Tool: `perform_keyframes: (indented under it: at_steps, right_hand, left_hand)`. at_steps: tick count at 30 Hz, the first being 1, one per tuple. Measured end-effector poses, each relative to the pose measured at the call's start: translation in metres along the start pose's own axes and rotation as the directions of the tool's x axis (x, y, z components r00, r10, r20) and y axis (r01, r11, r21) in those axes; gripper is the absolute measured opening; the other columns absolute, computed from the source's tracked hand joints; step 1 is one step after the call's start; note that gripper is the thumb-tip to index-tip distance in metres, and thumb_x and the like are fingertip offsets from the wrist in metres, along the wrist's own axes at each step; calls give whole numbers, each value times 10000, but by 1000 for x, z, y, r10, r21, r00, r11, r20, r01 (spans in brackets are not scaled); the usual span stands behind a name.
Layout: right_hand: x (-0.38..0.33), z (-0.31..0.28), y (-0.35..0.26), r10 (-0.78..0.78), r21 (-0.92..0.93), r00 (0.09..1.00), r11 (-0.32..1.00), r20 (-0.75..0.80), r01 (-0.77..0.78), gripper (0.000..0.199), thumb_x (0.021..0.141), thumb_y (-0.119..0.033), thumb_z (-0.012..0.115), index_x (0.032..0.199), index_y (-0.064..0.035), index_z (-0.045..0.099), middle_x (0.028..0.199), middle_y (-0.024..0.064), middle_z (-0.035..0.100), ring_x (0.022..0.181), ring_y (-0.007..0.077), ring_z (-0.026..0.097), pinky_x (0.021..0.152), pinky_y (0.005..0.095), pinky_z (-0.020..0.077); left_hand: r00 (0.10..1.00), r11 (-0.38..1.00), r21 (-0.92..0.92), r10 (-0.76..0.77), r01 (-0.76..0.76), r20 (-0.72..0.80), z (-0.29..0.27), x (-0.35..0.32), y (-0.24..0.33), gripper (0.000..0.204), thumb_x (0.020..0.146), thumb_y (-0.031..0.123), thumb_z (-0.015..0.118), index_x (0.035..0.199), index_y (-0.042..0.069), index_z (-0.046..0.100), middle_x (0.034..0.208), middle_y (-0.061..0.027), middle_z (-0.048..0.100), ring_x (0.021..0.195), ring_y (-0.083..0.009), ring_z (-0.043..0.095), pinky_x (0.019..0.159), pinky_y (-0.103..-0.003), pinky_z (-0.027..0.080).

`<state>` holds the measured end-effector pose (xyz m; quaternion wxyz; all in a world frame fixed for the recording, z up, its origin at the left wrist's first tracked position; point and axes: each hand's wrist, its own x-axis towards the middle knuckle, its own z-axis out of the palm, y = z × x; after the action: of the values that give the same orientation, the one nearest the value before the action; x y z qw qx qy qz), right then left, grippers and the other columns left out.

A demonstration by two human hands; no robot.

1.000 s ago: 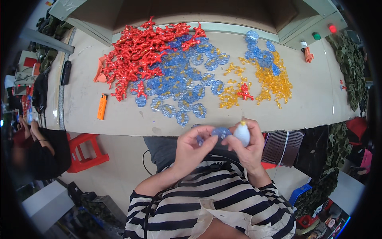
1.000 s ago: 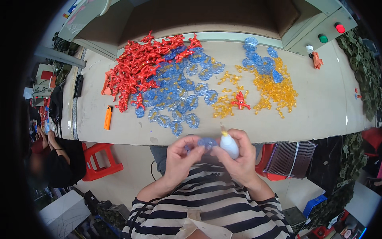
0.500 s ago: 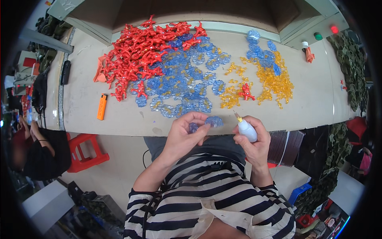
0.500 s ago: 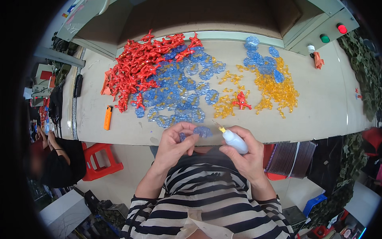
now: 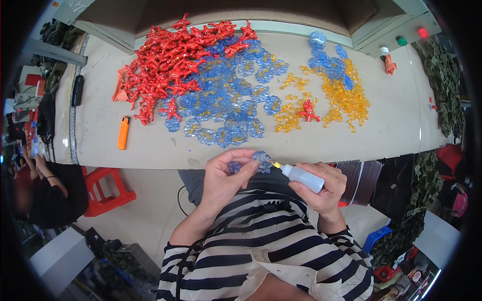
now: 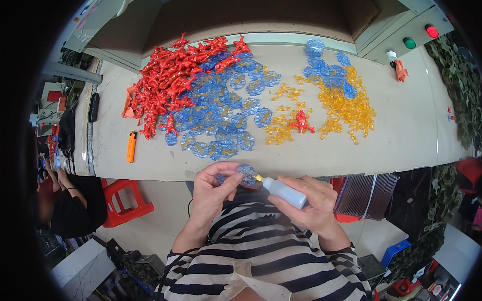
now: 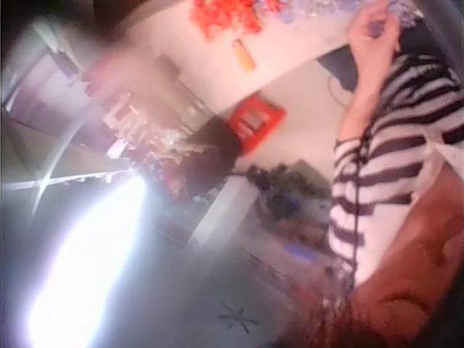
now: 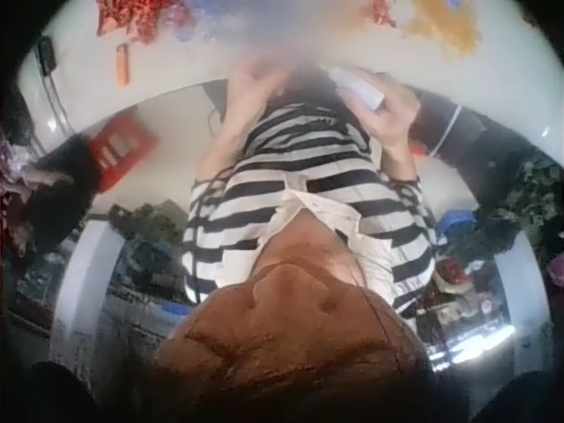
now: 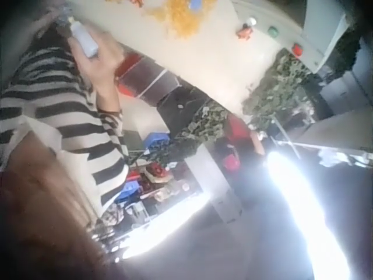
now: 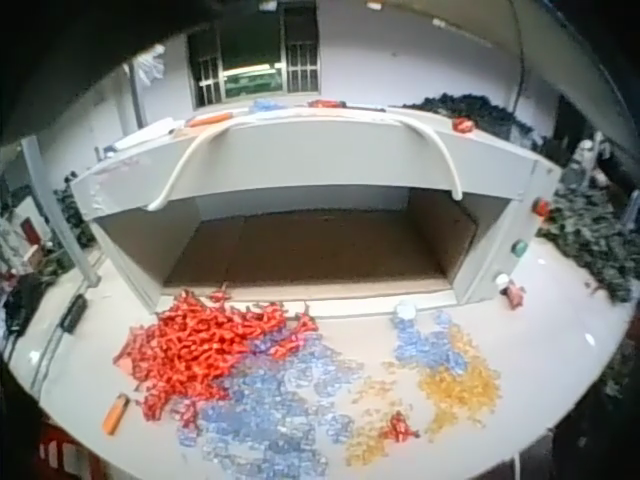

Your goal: The person glues small plastic pieces together with a glue bottle to assemble toy figures.

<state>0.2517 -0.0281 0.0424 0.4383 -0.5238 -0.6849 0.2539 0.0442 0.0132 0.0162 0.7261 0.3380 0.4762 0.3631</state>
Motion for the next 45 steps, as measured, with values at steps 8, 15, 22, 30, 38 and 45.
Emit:
perform_keyframes:
  at_steps: [8,15,22,30,38,45]
  right_hand:
    - [-3,6,2,25,-8,999,1000,-29,-25,354,624,-98,791,924,39,663,669,128,640,543,164,613,504,229,449]
    - [1,7,3,26,-10,998,1000,-50,-26,355,621,-100,792,926,30,665,653,121,632,527,156,607,487,223,442]
    - [4,7,-1,20,-25,999,999,-33,-21,353,620,-103,793,927,19,669,633,107,620,518,150,602,475,220,434]
    - [2,0,-2,166,39,986,985,8,-166,352,637,-52,790,955,23,660,729,111,653,628,156,634,565,237,483]
    - [2,21,23,353,123,934,930,-45,-346,302,684,-14,713,975,-22,634,935,90,650,841,199,600,751,289,461]
    - [17,50,29,162,-15,980,986,-119,-165,305,670,-1,725,959,-3,628,899,94,646,807,219,576,737,311,458]
  left_hand:
    - [1000,999,34,-11,12,-17,2,-1,1,221,817,13,653,1034,-9,624,772,-28,642,513,-15,485,433,-147,350]
    - [1000,998,67,-12,13,-15,1,-1,1,215,818,19,654,1030,-8,630,783,-28,647,512,-10,482,433,-146,348]
    - [998,999,46,15,-13,-58,2,0,3,219,818,17,654,1035,-9,632,757,-29,646,516,-11,486,435,-147,349]
    - [997,996,-40,-80,80,4,-4,3,0,212,831,25,642,1040,-8,635,764,-32,634,513,-26,479,431,-155,350]
    - [993,991,67,-115,113,31,-7,-9,-6,224,820,36,658,1041,4,637,782,-29,632,520,-23,492,437,-156,380]
    - [987,987,76,-149,144,56,-5,-8,-14,223,818,36,659,1039,12,639,802,-30,636,521,-21,495,444,-151,381]
